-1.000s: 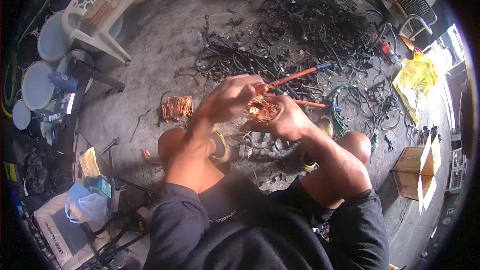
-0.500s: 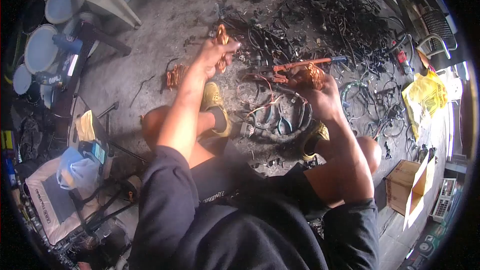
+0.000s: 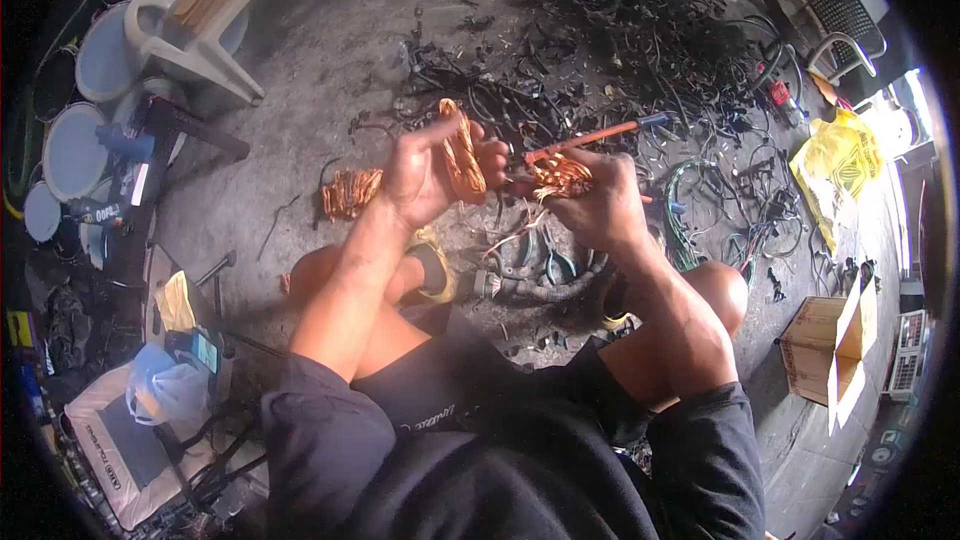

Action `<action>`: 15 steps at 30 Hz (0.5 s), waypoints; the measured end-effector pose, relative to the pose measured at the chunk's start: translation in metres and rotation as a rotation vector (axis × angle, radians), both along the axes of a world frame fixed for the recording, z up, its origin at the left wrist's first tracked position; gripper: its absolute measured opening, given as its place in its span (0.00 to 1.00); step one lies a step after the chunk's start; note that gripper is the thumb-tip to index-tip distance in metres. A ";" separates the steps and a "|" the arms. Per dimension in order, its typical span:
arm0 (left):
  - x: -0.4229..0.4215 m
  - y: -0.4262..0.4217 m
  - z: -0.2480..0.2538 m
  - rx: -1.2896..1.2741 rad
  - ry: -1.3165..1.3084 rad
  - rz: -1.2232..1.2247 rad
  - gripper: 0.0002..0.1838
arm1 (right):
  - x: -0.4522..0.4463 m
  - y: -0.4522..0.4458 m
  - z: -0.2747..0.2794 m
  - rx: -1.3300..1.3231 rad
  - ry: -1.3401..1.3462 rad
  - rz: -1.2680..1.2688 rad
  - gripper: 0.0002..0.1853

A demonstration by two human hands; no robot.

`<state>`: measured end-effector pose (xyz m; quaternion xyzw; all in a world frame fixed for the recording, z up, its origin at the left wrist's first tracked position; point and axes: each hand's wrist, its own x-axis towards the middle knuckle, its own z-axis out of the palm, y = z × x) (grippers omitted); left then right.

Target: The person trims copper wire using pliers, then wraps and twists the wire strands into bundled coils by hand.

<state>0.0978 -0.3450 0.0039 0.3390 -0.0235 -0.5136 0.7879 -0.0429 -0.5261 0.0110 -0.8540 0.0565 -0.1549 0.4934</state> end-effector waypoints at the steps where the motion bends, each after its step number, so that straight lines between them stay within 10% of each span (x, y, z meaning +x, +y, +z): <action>1: -0.009 -0.005 0.002 0.036 0.013 0.053 0.17 | 0.002 -0.001 0.001 -0.002 -0.003 -0.006 0.11; 12: -0.023 -0.026 -0.014 0.218 -0.240 0.335 0.14 | 0.037 0.002 0.005 0.415 0.263 -0.203 0.12; 15: -0.024 -0.029 -0.013 0.094 -0.118 0.344 0.13 | 0.036 0.002 0.007 0.505 0.282 -0.013 0.28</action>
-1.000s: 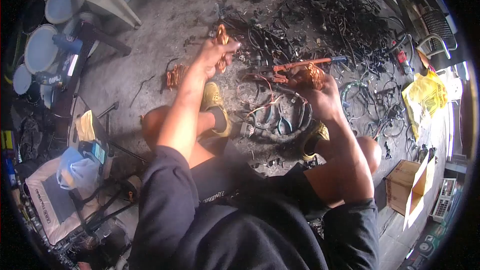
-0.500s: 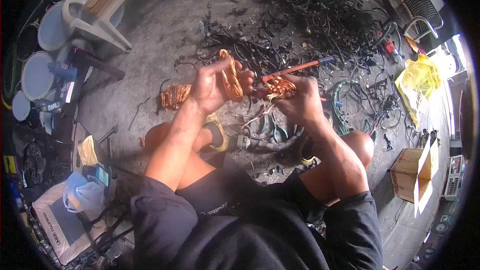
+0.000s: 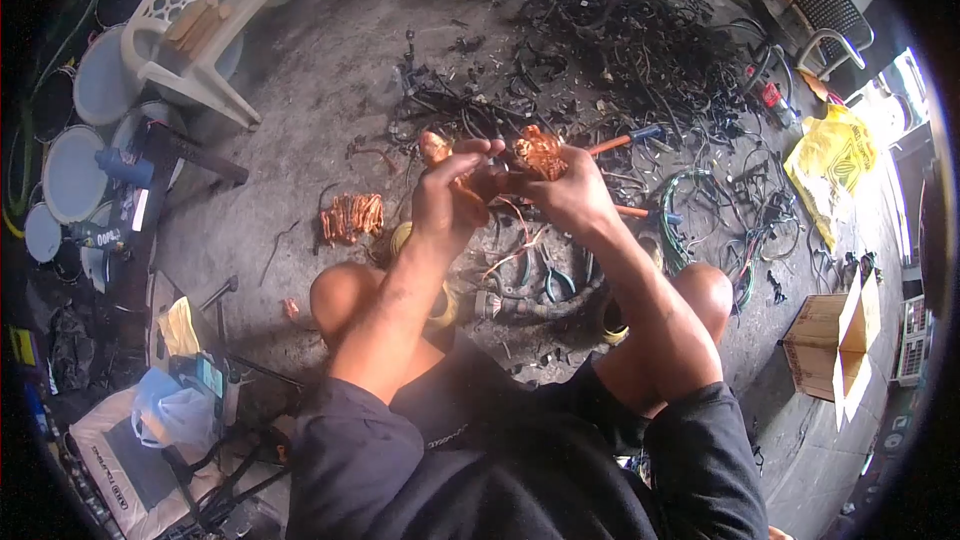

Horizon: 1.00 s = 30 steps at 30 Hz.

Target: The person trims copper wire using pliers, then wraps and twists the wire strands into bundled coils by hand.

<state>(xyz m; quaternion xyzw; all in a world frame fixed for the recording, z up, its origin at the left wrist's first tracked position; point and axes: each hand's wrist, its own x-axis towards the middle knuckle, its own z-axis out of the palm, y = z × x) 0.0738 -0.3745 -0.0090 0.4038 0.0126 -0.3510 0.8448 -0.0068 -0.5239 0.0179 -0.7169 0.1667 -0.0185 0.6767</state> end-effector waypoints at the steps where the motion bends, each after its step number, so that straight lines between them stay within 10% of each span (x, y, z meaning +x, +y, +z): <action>1: -0.002 -0.001 0.000 -0.110 -0.002 -0.053 0.15 | 0.001 0.000 -0.001 0.034 -0.023 -0.013 0.32; 6: -0.022 -0.010 -0.010 -0.246 -0.003 -0.094 0.23 | 0.003 0.000 -0.003 0.506 -0.084 0.049 0.31; 11: -0.012 -0.015 -0.018 -0.496 -0.062 -0.124 0.25 | 0.003 0.012 -0.007 0.295 -0.234 0.084 0.30; 13: -0.008 -0.018 -0.022 -0.417 -0.165 -0.117 0.26 | -0.001 0.008 0.002 -0.513 -0.187 0.142 0.26; 24: 0.010 -0.015 0.001 -0.193 -0.308 0.194 0.06 | -0.009 0.029 -0.009 -0.722 -0.550 -0.058 0.32; 30: 0.013 -0.002 0.023 -0.171 -0.107 0.201 0.07 | -0.011 0.015 0.000 -0.532 -0.308 0.163 0.27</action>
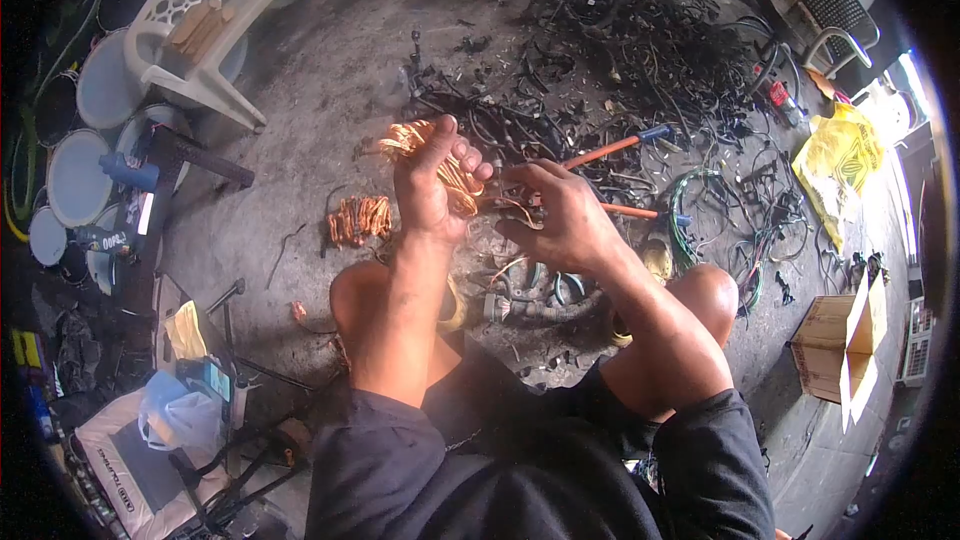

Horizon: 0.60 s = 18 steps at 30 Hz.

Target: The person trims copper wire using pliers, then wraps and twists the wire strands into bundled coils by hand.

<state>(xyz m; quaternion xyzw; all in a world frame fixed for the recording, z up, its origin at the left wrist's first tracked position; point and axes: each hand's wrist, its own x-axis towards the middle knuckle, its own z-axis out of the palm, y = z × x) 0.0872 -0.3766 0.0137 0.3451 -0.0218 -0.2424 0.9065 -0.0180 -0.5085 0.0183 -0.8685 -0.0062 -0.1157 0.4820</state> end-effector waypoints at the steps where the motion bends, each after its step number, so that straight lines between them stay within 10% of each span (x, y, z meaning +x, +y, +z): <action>1: 0.000 0.001 -0.001 0.000 0.003 0.005 0.07 | 0.000 -0.001 0.001 0.003 0.013 0.002 0.26; 10: 0.000 0.004 -0.004 -0.013 0.060 -0.050 0.11 | 0.001 0.000 -0.003 -0.008 0.142 0.068 0.27; 13: -0.007 -0.006 -0.006 0.305 -0.114 0.087 0.11 | 0.002 0.009 -0.006 0.366 0.047 0.098 0.39; 18: -0.025 -0.010 -0.011 0.436 -0.334 0.130 0.22 | -0.001 0.014 -0.008 0.382 0.156 0.095 0.28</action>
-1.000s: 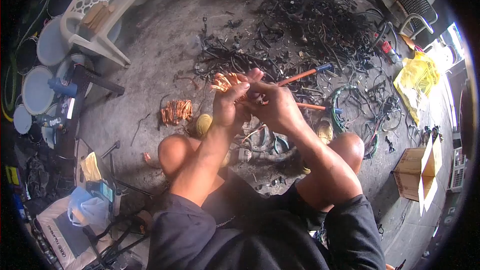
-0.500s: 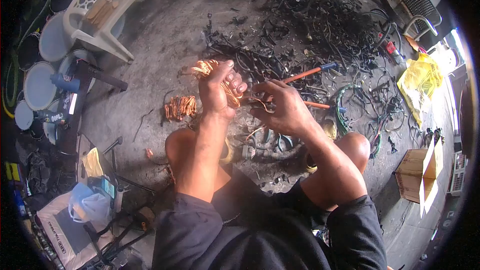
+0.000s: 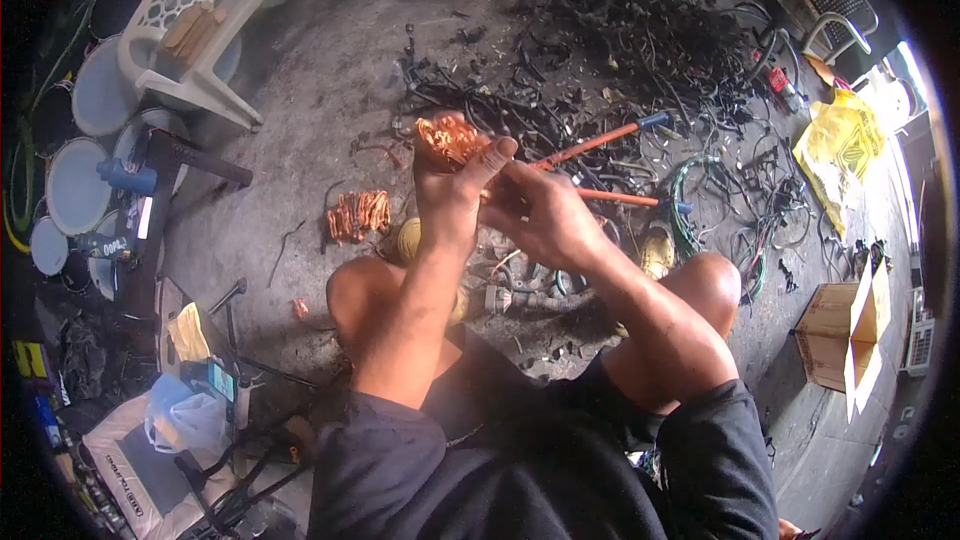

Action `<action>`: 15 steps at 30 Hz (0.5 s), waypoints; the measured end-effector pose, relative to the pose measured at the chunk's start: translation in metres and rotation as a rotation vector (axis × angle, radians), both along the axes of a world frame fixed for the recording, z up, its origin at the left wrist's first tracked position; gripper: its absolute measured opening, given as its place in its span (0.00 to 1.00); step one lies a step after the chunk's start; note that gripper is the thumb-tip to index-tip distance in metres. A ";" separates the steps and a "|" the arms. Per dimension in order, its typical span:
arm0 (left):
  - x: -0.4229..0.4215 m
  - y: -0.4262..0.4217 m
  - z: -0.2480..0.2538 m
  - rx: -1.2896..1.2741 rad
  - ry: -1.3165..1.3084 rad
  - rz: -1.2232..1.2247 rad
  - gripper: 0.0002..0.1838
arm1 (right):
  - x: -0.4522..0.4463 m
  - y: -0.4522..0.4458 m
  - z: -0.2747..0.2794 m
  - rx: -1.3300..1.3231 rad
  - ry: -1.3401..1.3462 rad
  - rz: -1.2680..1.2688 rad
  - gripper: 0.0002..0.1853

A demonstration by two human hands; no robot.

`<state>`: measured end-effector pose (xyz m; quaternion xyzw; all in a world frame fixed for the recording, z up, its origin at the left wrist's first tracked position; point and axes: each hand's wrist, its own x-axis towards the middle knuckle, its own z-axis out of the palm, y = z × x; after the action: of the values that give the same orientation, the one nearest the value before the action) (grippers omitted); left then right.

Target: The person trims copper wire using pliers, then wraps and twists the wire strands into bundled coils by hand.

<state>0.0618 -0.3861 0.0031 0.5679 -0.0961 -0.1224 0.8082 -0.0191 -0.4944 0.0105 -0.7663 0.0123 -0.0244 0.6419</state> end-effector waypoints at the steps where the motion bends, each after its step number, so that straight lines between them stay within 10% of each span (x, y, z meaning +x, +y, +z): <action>1: -0.005 -0.001 0.007 -0.069 -0.046 -0.041 0.29 | 0.002 -0.001 -0.003 -0.051 -0.074 -0.006 0.27; 6: -0.007 -0.004 0.001 -0.073 -0.249 -0.207 0.47 | 0.015 -0.004 -0.027 0.039 -0.219 0.000 0.38; 15: -0.008 0.001 0.014 -0.144 -0.102 -0.232 0.30 | 0.009 -0.003 0.004 -0.038 0.155 -0.030 0.34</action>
<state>0.0542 -0.3853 0.0175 0.4990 -0.2105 -0.1786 0.8215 -0.0103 -0.4973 0.0147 -0.7777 0.0730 0.0251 0.6239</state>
